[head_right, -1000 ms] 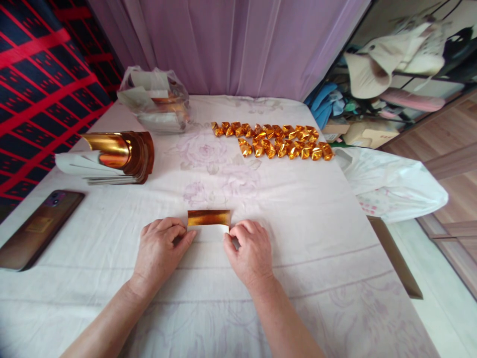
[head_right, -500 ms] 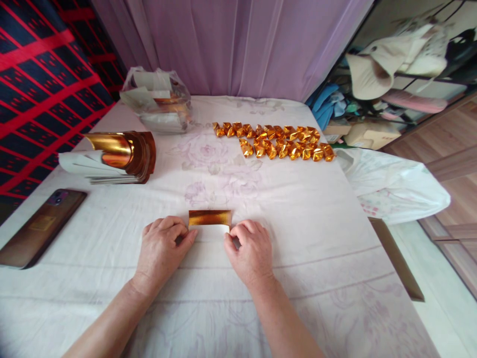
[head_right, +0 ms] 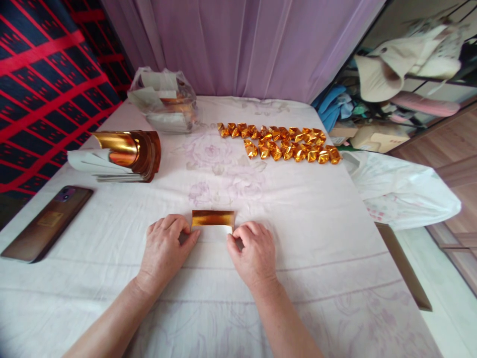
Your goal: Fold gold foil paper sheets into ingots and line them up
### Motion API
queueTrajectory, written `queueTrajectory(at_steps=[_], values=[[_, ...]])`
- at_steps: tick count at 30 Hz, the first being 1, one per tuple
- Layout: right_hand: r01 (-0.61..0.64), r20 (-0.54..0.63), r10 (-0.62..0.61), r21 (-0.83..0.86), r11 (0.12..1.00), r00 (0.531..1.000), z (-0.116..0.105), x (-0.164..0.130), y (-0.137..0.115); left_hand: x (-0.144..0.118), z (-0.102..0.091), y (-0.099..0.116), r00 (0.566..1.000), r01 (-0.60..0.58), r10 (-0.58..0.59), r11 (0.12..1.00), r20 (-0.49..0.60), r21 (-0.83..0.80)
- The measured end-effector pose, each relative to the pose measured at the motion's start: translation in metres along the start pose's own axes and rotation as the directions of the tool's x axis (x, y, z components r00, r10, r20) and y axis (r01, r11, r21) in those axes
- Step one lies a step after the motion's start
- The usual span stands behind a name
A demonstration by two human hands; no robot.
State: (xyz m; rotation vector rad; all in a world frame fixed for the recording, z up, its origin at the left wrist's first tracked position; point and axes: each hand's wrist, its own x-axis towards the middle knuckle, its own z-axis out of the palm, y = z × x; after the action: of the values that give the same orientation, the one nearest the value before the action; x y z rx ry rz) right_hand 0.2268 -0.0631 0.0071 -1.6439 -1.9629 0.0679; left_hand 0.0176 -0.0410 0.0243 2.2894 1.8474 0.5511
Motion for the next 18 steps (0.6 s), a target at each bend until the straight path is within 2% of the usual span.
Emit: queueTrajectory(at_steps=[9,18], values=[[0.008,-0.003,-0.008,-0.005,1.0,1.0,0.0001,-0.0004,0.0001,-0.0006,0.0012,-0.0022,1.0,-0.01,0.009,0.999,-0.009,-0.033],[0.021,0.016,-0.023,0.079,0.997,1.0,-0.0029,-0.0034,0.0032,-0.0013,-0.0021,-0.0039,1.0,-0.007,0.008,0.995,0.012,-0.098]])
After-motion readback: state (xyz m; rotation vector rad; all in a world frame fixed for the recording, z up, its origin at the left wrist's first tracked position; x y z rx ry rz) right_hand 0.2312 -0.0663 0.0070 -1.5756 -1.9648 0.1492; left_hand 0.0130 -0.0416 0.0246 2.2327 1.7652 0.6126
